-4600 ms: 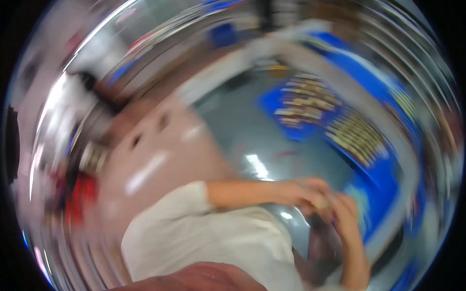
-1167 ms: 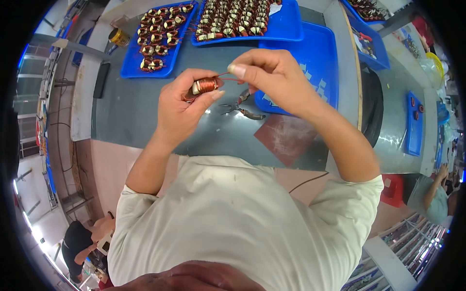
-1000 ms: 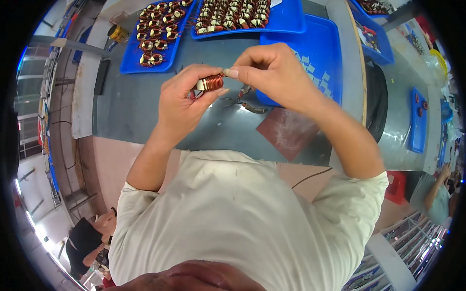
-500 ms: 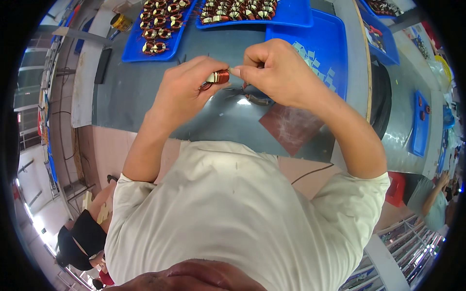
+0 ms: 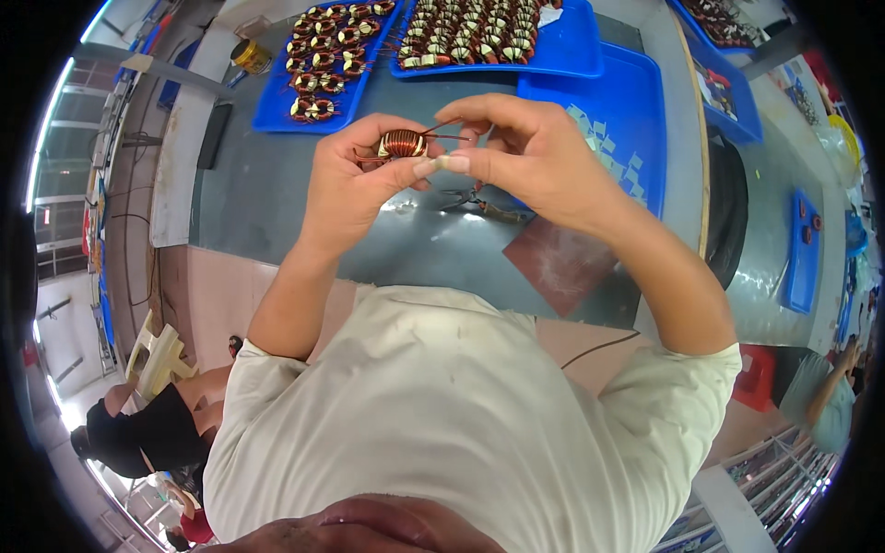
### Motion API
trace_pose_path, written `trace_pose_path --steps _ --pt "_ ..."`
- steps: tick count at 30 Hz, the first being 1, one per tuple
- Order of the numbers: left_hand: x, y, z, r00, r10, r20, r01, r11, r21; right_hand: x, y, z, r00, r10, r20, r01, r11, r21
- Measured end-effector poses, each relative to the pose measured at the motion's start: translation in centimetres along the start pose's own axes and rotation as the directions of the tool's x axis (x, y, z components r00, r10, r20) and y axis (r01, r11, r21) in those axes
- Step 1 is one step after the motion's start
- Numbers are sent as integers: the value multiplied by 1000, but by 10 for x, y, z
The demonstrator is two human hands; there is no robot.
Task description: Assembling small copper coil components with plastic spacers at a factory workbench.
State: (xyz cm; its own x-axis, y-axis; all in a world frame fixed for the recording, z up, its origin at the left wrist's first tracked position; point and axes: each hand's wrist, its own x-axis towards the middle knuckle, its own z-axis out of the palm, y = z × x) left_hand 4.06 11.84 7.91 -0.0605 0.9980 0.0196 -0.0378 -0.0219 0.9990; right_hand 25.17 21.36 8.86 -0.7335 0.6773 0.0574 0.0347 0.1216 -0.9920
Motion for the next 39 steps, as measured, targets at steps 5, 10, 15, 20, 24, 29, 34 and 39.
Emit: trace_pose_path --steps 5,10,15,20,24,29,34,39 --pt "5 2 9 996 -57 72 67 988 -143 0 -1 -1 990 -139 -23 137 986 -99" --pt "2 4 22 991 14 130 10 983 -182 -6 -17 2 972 -158 -172 150 987 -57" --pt "0 5 28 985 107 135 -113 993 36 -5 -10 -7 987 -77 -143 79 997 11" --pt "9 -12 18 991 -19 135 9 998 70 11 6 -14 993 80 -84 -79 997 19" --pt "17 -9 19 983 -77 166 86 995 -43 13 -5 -22 994 100 -37 -101 993 -57" --pt "10 -23 21 981 -172 91 174 985 -14 10 9 -9 1000 -6 -20 3 986 -168" --pt "9 -37 23 986 -123 112 138 981 -137 -3 12 11 979 -71 -190 0 936 -351" --pt "6 -36 14 988 -123 92 132 986 -100 5 9 16 984 -15 -179 -41 951 -306"
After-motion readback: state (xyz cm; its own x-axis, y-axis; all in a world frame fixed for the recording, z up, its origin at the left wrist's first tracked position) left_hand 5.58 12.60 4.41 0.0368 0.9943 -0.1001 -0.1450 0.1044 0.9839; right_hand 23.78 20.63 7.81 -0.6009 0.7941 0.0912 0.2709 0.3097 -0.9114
